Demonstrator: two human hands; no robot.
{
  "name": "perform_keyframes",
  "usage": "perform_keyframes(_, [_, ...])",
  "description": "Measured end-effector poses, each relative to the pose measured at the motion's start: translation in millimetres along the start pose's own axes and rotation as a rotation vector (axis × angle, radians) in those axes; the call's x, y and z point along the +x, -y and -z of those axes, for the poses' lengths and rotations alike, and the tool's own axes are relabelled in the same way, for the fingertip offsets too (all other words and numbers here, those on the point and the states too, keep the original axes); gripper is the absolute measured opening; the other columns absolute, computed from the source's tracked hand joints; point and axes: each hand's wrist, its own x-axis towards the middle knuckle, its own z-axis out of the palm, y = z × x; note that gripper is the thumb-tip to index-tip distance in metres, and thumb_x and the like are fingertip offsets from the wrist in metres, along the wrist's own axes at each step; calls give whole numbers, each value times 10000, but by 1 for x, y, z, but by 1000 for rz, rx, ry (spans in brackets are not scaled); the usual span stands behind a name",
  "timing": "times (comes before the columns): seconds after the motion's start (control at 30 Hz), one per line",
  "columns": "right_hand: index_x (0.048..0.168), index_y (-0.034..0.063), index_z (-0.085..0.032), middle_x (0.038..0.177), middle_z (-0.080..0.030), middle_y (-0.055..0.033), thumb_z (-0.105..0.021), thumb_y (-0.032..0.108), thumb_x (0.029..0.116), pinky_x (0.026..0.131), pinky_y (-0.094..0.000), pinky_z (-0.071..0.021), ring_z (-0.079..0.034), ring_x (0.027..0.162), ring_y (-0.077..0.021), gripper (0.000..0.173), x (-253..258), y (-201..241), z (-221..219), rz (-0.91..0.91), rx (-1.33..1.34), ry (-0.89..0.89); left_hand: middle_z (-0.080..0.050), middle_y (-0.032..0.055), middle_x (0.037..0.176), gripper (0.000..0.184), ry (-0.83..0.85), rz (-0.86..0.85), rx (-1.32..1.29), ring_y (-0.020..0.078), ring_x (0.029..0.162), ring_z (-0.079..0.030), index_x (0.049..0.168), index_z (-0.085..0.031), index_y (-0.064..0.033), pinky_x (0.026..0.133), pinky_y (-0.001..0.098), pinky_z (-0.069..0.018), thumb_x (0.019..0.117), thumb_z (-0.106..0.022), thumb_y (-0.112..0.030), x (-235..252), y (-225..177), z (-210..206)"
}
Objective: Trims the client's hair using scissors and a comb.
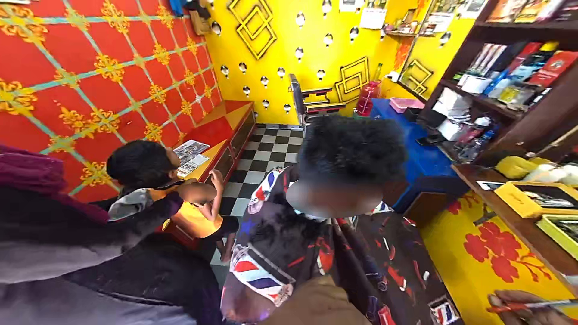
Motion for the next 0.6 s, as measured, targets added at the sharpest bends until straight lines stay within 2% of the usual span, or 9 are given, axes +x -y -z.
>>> perform_keyframes(0.07, [1098,-40,-566,982,-694,34,-683,-56,891,782,-245,-614,-689,873,-32,238,-1,-1,-1,-1,35,12,-753,32,899,200,-19,-18,139,151,860,-692,1056,-752,-125,905,356,-507,1036,-630,-283,5,0,16])
perform_keyframes(0.2, [1103,-56,-596,987,-701,5,-694,-68,871,770,-236,-612,-688,863,-34,252,-13,7,-12,-12,32,18,-744,-50,946,194,-169,-186,632,86,912,-677,1104,-703,-196,883,322,-510,1055,-585,-342,39,7,70])
perform_keyframes(0.27, [1106,-55,-607,996,-706,0,-698,-59,867,775,-235,-612,-690,872,-33,255,-22,14,-25,-30,27,8,-743,-61,951,174,-180,-300,794,92,937,-647,1075,-718,-196,886,330,-455,1048,-601,-322,63,11,100])
perform_keyframes(0.37, [1104,-69,-625,1014,-714,-31,-712,-41,862,767,-237,-616,-697,878,-45,259,-36,22,-47,-25,-2,-11,-729,3,895,171,-46,-431,1009,199,874,-629,1081,-753,-159,851,420,-414,1023,-601,-213,104,12,132])
perform_keyframes(0.43, [1094,-50,-639,1011,-716,-32,-719,-28,861,754,-232,-613,-697,875,-52,247,-42,32,-65,-44,-10,-24,-700,32,824,183,57,-434,1105,241,831,-631,1058,-747,-137,849,461,-411,1041,-577,-203,126,9,151])
perform_keyframes(0.53, [1064,-9,-668,988,-728,-11,-720,-31,850,734,-212,-601,-696,859,-41,221,-53,45,-91,-53,-4,-57,-671,51,787,227,170,-404,1136,263,835,-628,1031,-751,-123,888,503,-387,1061,-561,-243,136,10,190])
perform_keyframes(0.6, [1052,4,-677,980,-736,-6,-716,-51,831,733,-215,-609,-704,854,-44,231,-64,49,-104,-49,5,-91,-675,50,801,235,184,-414,1100,257,835,-621,1037,-762,-130,891,514,-369,1058,-561,-251,127,17,213])
